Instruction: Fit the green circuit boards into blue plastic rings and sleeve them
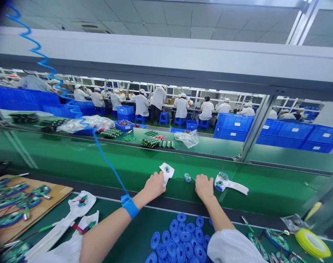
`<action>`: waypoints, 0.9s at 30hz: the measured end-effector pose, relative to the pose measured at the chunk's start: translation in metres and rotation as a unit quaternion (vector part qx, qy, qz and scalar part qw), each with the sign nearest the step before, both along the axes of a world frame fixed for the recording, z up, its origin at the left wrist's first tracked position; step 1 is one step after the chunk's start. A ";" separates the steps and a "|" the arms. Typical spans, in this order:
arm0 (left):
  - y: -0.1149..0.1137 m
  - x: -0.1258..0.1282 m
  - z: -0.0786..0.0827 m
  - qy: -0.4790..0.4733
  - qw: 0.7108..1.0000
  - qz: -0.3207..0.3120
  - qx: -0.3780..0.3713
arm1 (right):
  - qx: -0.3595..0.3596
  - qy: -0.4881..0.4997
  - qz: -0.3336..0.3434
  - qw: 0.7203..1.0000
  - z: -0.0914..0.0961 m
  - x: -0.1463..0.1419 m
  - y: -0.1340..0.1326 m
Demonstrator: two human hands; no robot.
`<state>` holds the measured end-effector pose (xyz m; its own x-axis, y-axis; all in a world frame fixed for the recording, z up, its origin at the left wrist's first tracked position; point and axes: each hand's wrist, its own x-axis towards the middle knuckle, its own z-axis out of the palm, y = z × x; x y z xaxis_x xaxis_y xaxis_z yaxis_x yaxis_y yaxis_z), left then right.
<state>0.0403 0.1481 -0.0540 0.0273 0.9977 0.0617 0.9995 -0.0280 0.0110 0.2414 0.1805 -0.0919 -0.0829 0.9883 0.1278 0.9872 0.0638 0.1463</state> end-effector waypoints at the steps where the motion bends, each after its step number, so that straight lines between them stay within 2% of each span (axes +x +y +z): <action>1: -0.009 -0.004 0.003 0.004 1.000 0.003 -0.011 | 0.000 0.015 -0.011 1.000 0.001 0.000 -0.001; 4: -0.047 -0.020 0.013 0.021 0.999 0.007 -0.029 | 0.002 0.077 -0.021 0.997 0.009 0.006 -0.004; 7: -0.090 -0.042 0.019 0.035 0.999 0.006 -0.036 | 0.013 0.169 -0.003 0.986 0.027 0.019 -0.010; 11: -0.129 -0.066 0.017 0.056 0.996 0.011 -0.065 | 0.031 0.334 0.048 0.941 0.053 0.038 -0.029; 13: -0.138 -0.068 0.010 0.054 0.997 -0.006 -0.057 | 0.032 0.422 0.068 0.903 0.064 0.045 -0.046; 14: -0.140 -0.066 0.005 0.022 0.998 -0.032 -0.046 | 0.027 0.464 0.078 0.882 0.068 0.047 -0.056; 16: -0.141 -0.056 -0.009 -0.090 0.990 -0.107 -0.026 | 0.008 0.540 0.100 0.836 0.075 0.049 -0.076; 18: -0.137 -0.044 -0.023 -0.196 0.966 -0.166 -0.021 | -0.014 0.600 0.123 0.790 0.079 0.046 -0.095; 19: -0.134 -0.038 -0.029 -0.224 0.958 -0.179 -0.025 | -0.021 0.640 0.131 0.757 0.080 0.044 -0.103; 23: -0.125 -0.026 -0.040 -0.265 0.947 -0.181 -0.024 | -0.050 0.803 0.133 0.579 0.080 0.025 -0.127; 24: -0.124 -0.026 -0.039 -0.279 0.943 -0.181 -0.023 | -0.060 0.818 0.132 0.557 0.078 0.018 -0.132; 25: -0.125 -0.026 -0.037 -0.293 0.938 -0.181 -0.024 | -0.073 0.816 0.132 0.558 0.076 0.012 -0.138; 27: -0.127 -0.026 -0.029 -0.326 0.926 -0.186 -0.027 | -0.110 0.792 0.131 0.586 0.069 -0.002 -0.148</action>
<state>0.0148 0.0212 -0.0828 0.3438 0.9291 0.1366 0.7010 -0.3507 0.6210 0.2392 0.0322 -0.0224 -0.1852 0.9752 0.1215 -0.1739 0.0892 -0.9807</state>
